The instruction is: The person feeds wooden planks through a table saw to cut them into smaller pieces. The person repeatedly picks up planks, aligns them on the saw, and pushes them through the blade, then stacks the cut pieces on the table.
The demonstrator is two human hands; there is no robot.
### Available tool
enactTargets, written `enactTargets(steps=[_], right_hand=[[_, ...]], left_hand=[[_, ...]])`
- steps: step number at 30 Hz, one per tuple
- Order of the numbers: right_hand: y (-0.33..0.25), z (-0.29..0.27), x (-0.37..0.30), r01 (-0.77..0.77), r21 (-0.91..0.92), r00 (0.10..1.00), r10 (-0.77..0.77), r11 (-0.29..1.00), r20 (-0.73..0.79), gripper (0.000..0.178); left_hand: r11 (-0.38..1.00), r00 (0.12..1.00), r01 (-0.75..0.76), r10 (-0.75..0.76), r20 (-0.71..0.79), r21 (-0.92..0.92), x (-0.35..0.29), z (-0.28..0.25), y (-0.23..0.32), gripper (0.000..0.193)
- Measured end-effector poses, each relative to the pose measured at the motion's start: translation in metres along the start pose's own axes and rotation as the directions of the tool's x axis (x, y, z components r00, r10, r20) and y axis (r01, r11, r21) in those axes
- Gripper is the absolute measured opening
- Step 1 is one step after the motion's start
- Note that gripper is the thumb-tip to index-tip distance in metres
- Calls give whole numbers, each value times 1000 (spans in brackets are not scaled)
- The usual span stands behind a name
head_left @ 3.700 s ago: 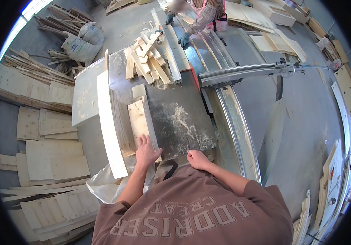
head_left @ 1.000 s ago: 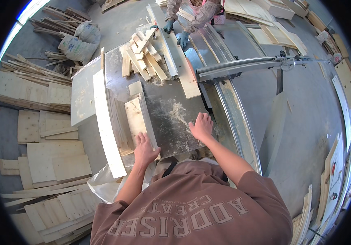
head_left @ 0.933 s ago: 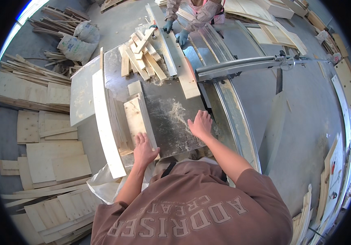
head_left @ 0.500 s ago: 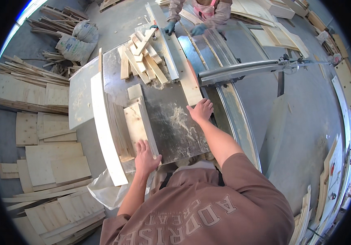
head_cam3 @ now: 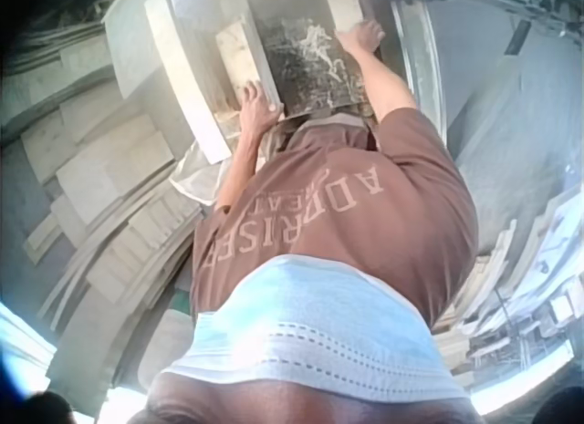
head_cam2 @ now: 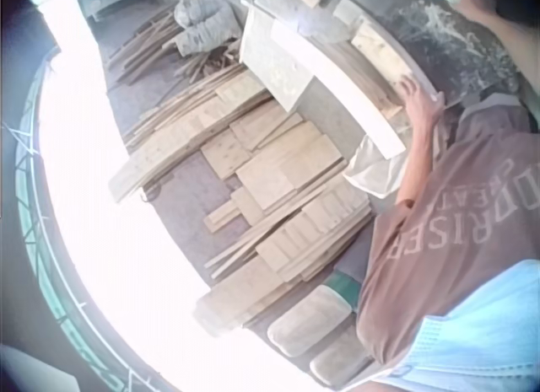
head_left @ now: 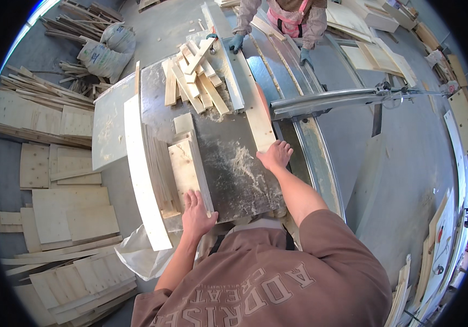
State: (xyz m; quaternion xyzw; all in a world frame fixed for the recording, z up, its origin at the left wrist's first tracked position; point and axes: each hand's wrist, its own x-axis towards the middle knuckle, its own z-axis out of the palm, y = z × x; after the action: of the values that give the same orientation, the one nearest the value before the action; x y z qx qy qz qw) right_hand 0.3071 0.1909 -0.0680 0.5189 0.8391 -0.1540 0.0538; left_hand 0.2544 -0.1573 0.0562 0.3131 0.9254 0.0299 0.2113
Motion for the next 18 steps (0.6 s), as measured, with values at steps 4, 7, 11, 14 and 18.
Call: enactTargets(steps=[4, 7, 11, 14, 18], right_hand=[[15, 1, -25, 8, -15, 1000, -8, 1000, 5, 94], [22, -1, -36, 9, -25, 1000, -9, 1000, 0, 91], [35, 0, -59, 13, -20, 1000, -13, 1000, -6, 90], [43, 1, -74, 6, -41, 1000, -6, 999, 1, 91], [53, 0, -93, 11, -25, 1000, -11, 1000, 8, 91]], left_hand=[[1000, 1000, -19, 19, -16, 11, 0, 1, -1, 108], [1000, 1000, -24, 24, -18, 14, 0, 1, -3, 108], [1000, 1000, -26, 26, -14, 6, 0, 2, -5, 108], [999, 999, -31, 31, -14, 13, -2, 1, -6, 108], [1000, 1000, -27, 27, 2, 8, -2, -1, -6, 110]])
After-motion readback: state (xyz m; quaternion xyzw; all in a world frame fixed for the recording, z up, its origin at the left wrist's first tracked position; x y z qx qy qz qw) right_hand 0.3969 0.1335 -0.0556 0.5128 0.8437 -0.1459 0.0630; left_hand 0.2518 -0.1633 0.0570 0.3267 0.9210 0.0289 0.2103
